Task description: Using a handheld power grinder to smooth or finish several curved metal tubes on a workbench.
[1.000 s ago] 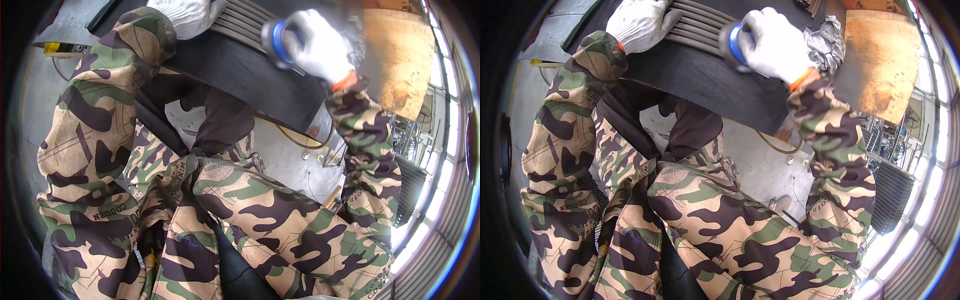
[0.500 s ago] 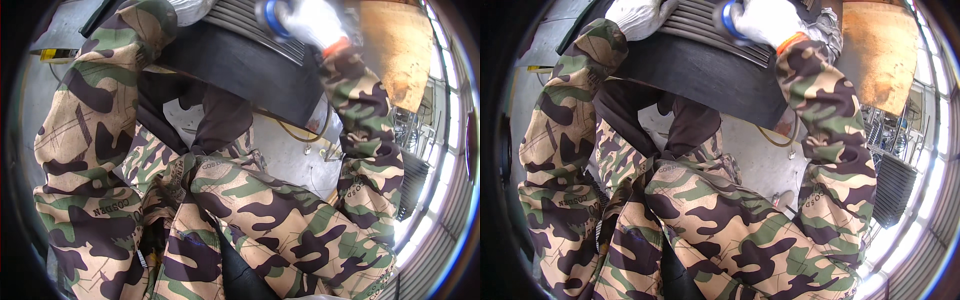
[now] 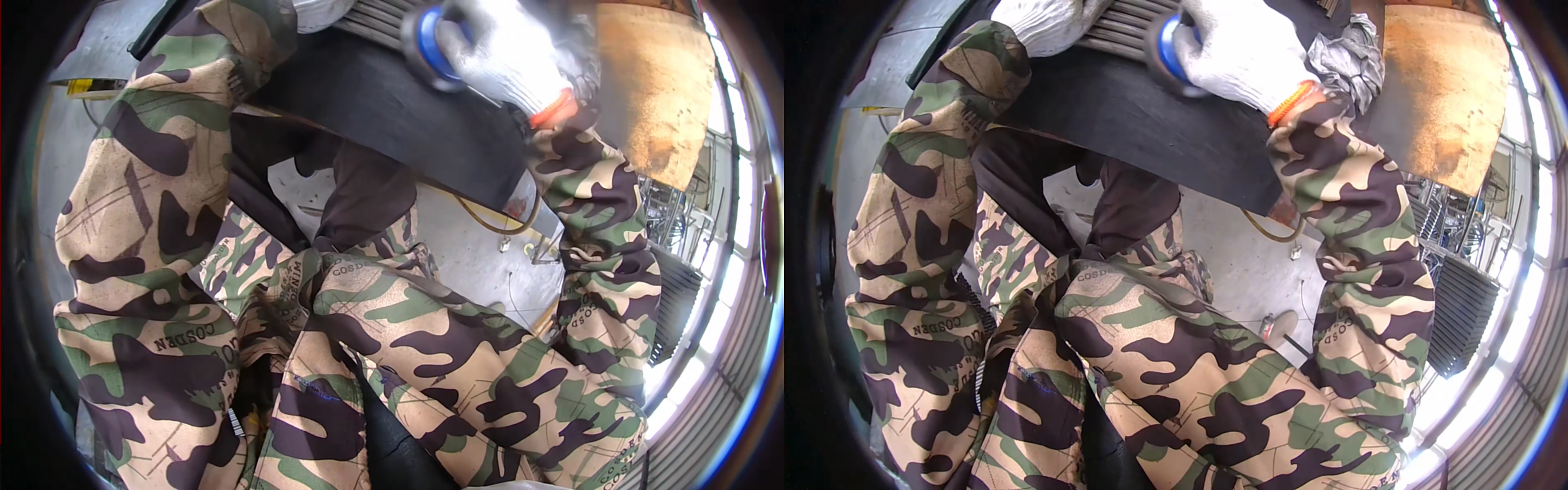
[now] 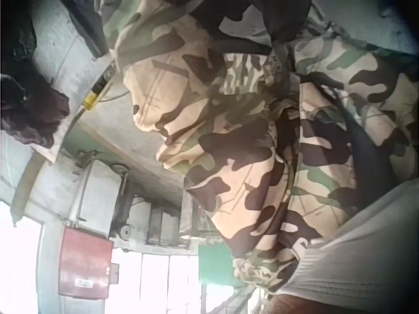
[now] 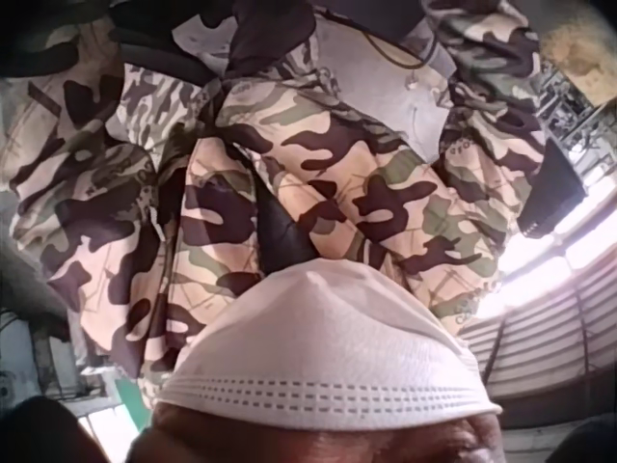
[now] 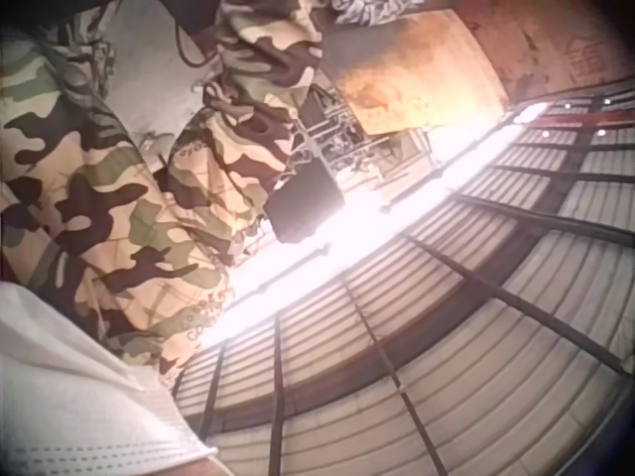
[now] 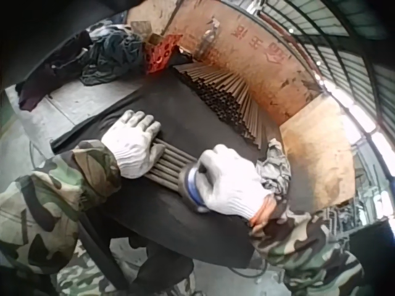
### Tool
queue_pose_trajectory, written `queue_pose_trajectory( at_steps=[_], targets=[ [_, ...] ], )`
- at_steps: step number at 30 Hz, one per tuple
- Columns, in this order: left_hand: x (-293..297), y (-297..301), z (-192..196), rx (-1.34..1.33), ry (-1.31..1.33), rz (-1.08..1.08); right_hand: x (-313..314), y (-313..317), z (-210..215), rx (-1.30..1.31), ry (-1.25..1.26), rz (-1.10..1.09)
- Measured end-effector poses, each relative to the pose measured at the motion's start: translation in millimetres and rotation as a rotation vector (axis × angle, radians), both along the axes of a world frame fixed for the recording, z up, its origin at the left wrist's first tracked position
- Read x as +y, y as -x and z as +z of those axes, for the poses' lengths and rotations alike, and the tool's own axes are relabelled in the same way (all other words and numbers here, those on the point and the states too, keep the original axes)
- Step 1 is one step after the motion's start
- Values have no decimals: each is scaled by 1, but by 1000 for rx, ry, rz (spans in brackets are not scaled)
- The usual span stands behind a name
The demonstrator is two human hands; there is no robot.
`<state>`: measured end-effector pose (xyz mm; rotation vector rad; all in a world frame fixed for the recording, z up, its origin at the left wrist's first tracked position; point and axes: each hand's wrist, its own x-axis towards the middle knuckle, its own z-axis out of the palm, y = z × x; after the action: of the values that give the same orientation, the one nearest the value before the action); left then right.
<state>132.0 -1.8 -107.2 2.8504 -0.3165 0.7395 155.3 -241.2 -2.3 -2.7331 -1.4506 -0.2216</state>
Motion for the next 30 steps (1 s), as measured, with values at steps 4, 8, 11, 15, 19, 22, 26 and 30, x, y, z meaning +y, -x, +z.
queue_pose_trajectory(
  at_steps=[4,8,11,15,19,22,26,30],
  targets=[
    [3,3,3,32,-36,38,9,-29,-8,-24,-5,-176],
    [0,1,4,19,20,34,1,-16,-4,24,-16,-123],
    [0,-3,11,53,8,0,2,-5,0,14,-40,-48],
    [4,-3,7,35,-41,2,1,-30,-9,-46,-4,-186],
    [-5,-2,16,55,8,-76,-9,-1,2,-14,-28,-26],
    [-6,-6,2,-12,-72,70,-3,-5,1,-44,-64,-25],
    [-10,-9,-4,54,-24,89,-8,-25,-13,-130,-88,-112],
    [-17,-12,13,130,6,97,-8,-3,1,-49,-56,-17]
  ],
)
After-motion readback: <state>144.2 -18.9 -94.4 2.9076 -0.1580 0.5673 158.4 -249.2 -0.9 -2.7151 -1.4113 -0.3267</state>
